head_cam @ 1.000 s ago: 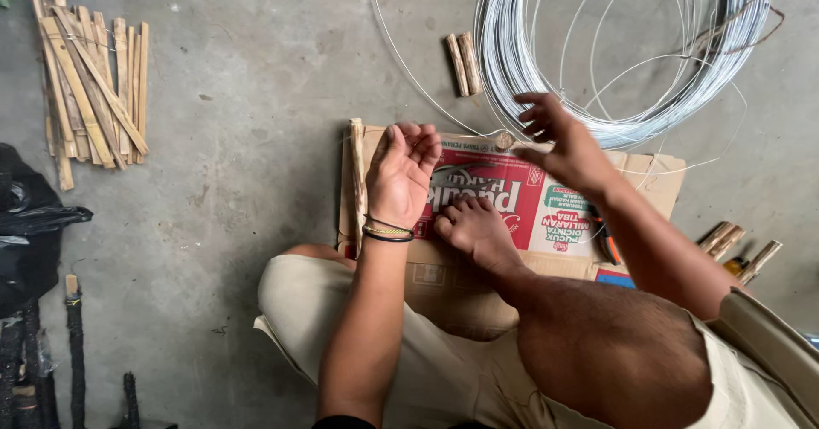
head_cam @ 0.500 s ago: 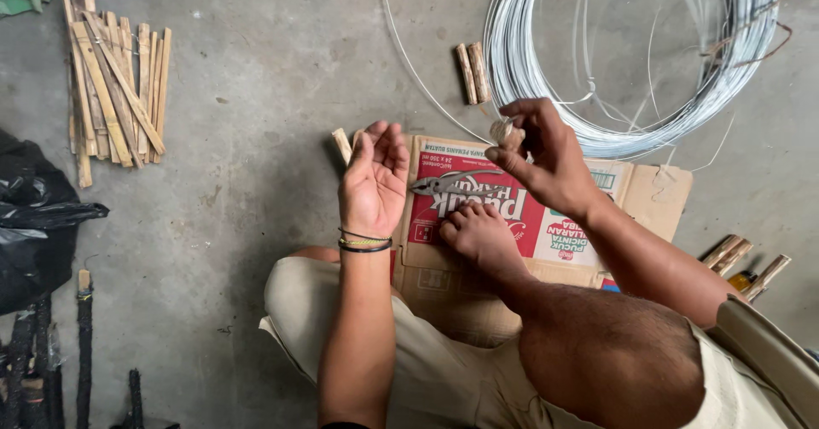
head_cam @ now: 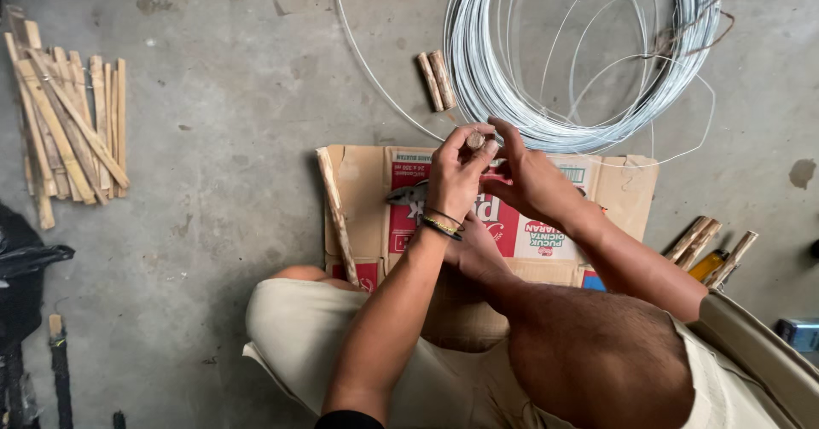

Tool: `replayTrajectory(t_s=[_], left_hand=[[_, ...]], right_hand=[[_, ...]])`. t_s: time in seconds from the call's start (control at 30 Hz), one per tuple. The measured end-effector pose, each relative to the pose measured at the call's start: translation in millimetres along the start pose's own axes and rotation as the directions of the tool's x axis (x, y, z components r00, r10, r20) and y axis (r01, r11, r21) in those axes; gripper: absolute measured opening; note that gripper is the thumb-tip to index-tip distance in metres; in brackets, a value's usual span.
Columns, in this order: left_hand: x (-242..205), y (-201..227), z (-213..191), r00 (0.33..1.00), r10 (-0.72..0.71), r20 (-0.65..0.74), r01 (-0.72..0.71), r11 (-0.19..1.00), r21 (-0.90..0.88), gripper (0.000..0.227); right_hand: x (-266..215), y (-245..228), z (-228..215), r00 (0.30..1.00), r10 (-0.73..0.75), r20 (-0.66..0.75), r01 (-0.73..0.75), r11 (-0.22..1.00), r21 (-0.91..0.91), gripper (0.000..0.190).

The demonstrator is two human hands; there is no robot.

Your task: The person sits on the floor and wraps a thin metal wire around small wooden sticks. They use pliers to cut the wire and twist the ends to secure the bundle. The person repeats this process for multiple sticks.

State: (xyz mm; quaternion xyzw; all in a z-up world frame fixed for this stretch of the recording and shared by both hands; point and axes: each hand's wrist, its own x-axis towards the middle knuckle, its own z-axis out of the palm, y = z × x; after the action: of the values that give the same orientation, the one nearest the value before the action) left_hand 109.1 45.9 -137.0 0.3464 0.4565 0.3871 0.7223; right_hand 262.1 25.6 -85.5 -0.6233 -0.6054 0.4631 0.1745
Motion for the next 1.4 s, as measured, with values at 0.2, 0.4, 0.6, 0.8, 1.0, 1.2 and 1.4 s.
replayTrajectory(t_s=[0.2,0.4,0.6,0.8,1.0,1.2,1.4], left_hand=[[15,-10,14,0.999,0.008,-0.051,-0.007,1.000,0.026,0.016],[24,-25,18,0.998,-0.058,0.026,0.062,0.978,-0.198,0.015],[21,-29,6,0.985,-0.117,0.128,0.158,0.911,-0.382,0.016],[21,-22,4,0.977,-0.124,0.172,0.189,0.877,-0.443,0.016],[14,-4,-6,0.953,-0.171,0.249,0.282,0.802,-0.527,0.019],[17,7,-7,0.964,-0.134,0.228,0.228,0.861,-0.456,0.019],[9,18,-11,0.966,-0.073,0.247,0.191,0.844,-0.500,0.018]], right_hand=[[-22,36,-45,0.928,0.026,-0.373,-0.166,0.923,-0.348,0.044],[-10,78,-32,0.930,-0.136,-0.341,-0.076,0.837,-0.542,0.042],[-13,87,-15,0.883,-0.242,-0.402,-0.013,0.843,-0.537,0.017],[-14,76,-12,0.867,-0.311,-0.390,0.092,0.869,-0.487,0.022],[-8,71,-21,0.859,-0.299,-0.415,0.082,0.881,-0.466,0.022],[-11,60,-26,0.805,-0.331,-0.493,0.121,0.904,-0.409,0.023],[-5,52,-35,0.812,-0.234,-0.534,-0.050,0.885,-0.462,0.022]])
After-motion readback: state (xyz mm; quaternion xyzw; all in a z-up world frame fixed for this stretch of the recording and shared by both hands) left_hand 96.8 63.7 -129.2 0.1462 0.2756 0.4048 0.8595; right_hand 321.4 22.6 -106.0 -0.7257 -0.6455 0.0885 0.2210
